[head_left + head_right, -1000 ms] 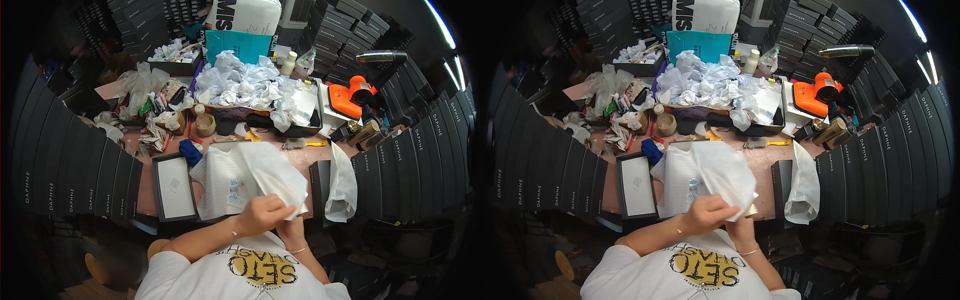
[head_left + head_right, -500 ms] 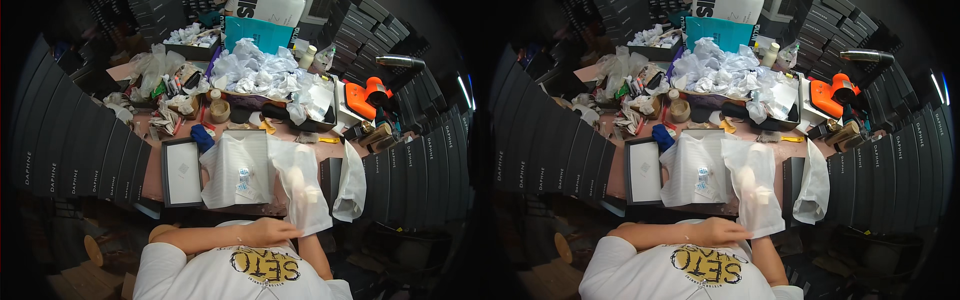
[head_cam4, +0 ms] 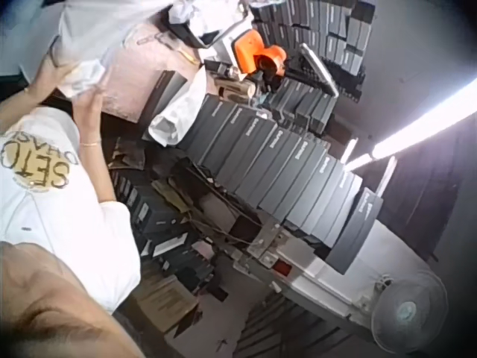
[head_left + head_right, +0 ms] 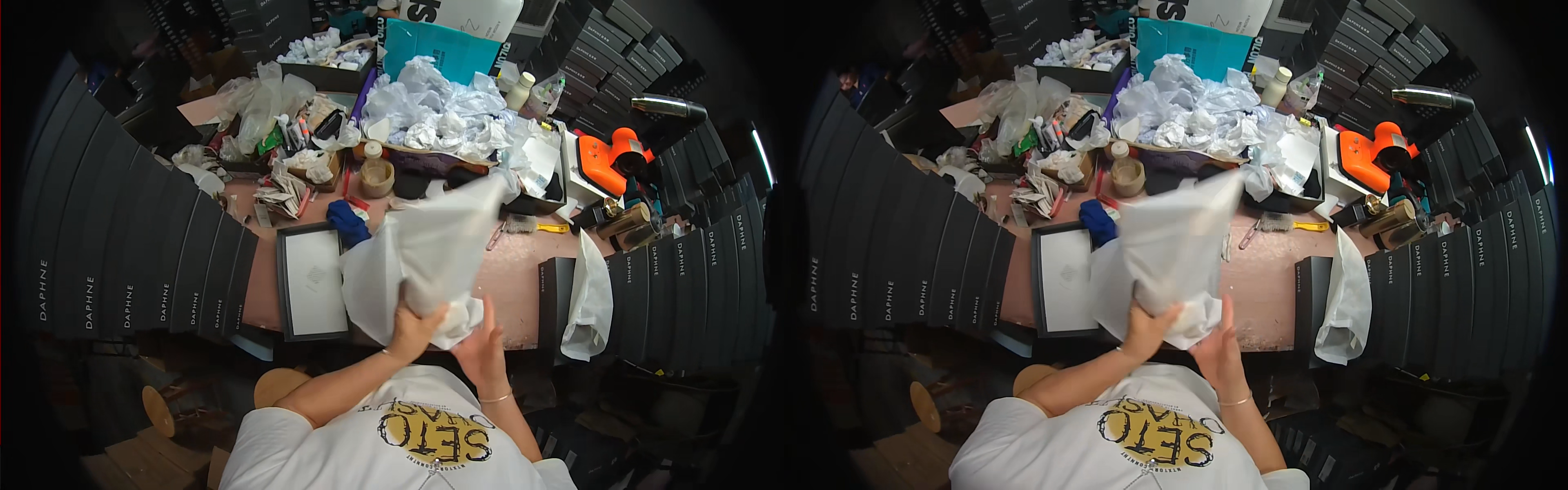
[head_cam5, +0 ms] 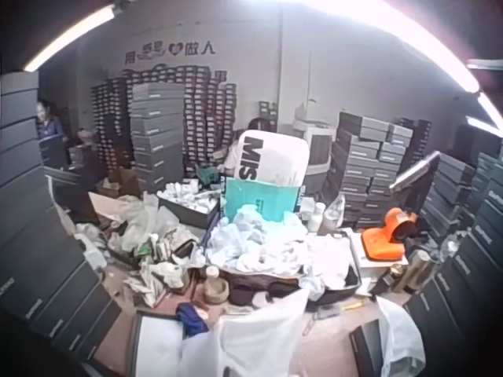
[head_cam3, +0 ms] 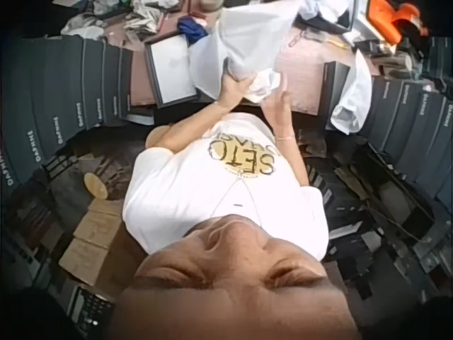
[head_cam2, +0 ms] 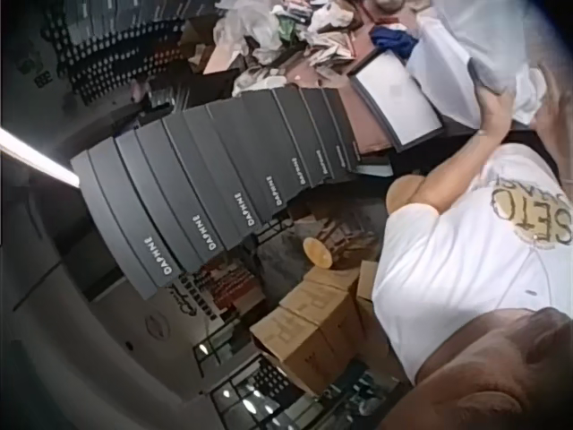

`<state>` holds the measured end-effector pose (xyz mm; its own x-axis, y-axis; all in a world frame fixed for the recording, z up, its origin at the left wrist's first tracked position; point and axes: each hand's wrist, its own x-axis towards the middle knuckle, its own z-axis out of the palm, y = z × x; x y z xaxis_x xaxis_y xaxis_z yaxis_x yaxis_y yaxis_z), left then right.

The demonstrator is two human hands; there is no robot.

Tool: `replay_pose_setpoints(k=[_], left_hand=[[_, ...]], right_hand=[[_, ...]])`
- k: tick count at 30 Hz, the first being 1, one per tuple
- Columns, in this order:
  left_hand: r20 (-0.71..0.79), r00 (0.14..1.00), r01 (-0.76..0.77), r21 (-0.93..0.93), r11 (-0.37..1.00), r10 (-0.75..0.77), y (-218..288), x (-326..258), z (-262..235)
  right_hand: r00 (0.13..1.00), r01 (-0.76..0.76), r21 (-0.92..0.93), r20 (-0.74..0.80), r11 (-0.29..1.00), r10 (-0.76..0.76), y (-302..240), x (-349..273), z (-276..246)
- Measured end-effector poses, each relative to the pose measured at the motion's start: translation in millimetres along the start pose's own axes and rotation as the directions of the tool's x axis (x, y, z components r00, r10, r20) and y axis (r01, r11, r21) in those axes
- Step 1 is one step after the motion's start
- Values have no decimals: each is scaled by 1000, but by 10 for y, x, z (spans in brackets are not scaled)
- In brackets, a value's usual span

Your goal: The person is inspecting, singing loose threads with a lighter, and packing high-heeled shoes into boxes with tissue paper.

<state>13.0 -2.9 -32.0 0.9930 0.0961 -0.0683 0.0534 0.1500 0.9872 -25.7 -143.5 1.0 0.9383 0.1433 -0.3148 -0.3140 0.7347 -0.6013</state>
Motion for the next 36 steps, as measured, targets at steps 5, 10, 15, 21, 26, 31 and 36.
replay_pose_setpoints(k=[5,10,15,21,26,31,36], left_hand=[[501,863,-266,350,898,60,114,-419,-440],[-425,867,398,275,875,-261,-33,-481,-1108],[-247,749,389,-587,710,-615,-753,-128,-1010],[-106,994,16,148,989,0,-252,14,-1176],[249,968,0,106,994,-26,-582,-128,-486],[3,999,44,440,897,-50,-750,68,-886],[442,871,-491,783,383,214,-1218,391,-453]], right_hand=[[939,254,-221,-177,942,-295,-132,249,-174],[983,-135,-672,2,728,184,58,817,-540],[945,280,-909,204,-308,257,1013,1382,-976],[927,335,-907,269,-257,260,1173,1423,-1120],[791,610,-746,560,-266,245,1243,1569,-1144],[813,573,-809,581,-130,-38,443,1532,-1519],[974,-225,-787,-166,574,154,362,1328,-1830]])
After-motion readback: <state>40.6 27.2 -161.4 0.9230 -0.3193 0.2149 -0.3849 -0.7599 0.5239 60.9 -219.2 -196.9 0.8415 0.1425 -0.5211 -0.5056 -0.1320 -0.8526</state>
